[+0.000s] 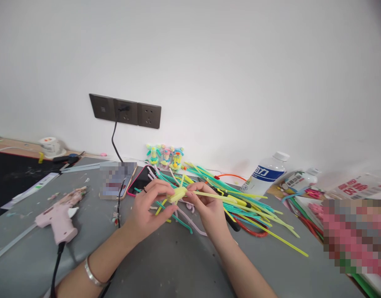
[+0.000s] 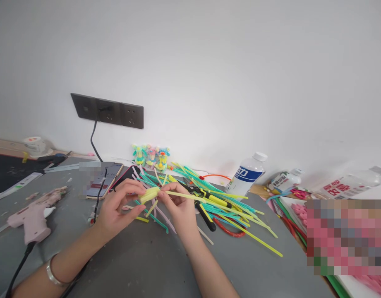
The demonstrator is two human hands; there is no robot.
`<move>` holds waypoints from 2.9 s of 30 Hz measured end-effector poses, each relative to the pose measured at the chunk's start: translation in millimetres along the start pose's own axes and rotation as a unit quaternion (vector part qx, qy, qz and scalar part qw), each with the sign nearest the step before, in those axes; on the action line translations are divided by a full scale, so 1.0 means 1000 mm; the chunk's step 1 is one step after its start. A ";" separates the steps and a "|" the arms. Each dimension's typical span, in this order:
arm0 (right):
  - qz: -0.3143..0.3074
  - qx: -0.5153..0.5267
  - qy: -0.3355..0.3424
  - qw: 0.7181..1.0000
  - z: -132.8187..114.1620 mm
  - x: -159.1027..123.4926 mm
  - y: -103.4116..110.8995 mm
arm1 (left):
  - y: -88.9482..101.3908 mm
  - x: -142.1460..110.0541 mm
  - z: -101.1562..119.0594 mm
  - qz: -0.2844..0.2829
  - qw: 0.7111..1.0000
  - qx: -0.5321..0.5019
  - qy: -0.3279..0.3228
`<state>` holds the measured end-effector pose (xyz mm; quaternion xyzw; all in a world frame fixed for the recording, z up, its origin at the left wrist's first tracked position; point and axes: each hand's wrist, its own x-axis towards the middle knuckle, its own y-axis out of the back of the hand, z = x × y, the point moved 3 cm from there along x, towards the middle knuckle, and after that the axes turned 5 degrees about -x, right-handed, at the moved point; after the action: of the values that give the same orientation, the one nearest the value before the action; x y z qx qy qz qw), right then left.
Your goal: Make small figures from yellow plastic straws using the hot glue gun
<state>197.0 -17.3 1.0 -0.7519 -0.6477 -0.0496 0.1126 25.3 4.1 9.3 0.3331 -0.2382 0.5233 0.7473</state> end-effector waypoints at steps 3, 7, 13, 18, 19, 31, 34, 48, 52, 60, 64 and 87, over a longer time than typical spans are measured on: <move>-0.003 -0.021 0.029 0.999 -0.002 -0.001 -0.001 | 0.001 0.001 0.001 0.009 1.000 0.015 -0.001; -0.006 -0.054 0.066 0.996 -0.003 -0.003 -0.001 | 0.000 0.002 -0.001 0.032 0.999 -0.014 0.035; -0.004 -0.111 0.122 0.986 -0.007 -0.006 0.000 | -0.001 0.001 -0.002 0.064 0.997 -0.018 0.048; 0.000 -0.125 0.121 0.985 -0.008 -0.008 -0.001 | 0.000 0.001 -0.001 0.058 0.998 0.008 0.027; 0.000 -0.125 0.121 0.985 -0.008 -0.008 -0.001 | 0.000 0.001 0.000 0.056 0.998 0.012 0.023; 0.024 -0.214 0.185 0.959 -0.014 -0.011 -0.003 | 0.000 0.003 0.009 0.017 0.988 0.125 -0.090; 0.033 -0.260 0.220 0.940 -0.016 -0.013 -0.004 | -0.001 0.003 0.013 0.012 0.977 0.166 -0.135; 0.025 -0.339 0.301 0.891 -0.022 -0.010 0.001 | -0.006 0.003 0.010 -0.015 0.989 0.133 -0.061; 0.013 -0.340 0.291 0.894 -0.018 0.001 0.013 | -0.011 0.002 -0.005 -0.052 0.994 0.042 0.087; -0.012 -0.300 0.265 0.916 -0.015 0.013 0.031 | -0.026 -0.010 -0.020 -0.242 0.936 0.035 0.252; -0.074 -0.269 0.250 0.927 -0.015 0.012 0.025 | -0.022 -0.007 -0.017 -0.222 0.937 0.036 0.266; -0.104 -0.262 0.268 0.921 -0.016 -0.006 -0.002 | -0.012 -0.002 -0.022 -0.034 0.877 -0.255 0.405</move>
<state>195.4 -26.9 15.6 -0.6417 -0.6317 -0.4283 0.0751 36.4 16.2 -10.1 -0.1024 -0.0287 0.5080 0.8548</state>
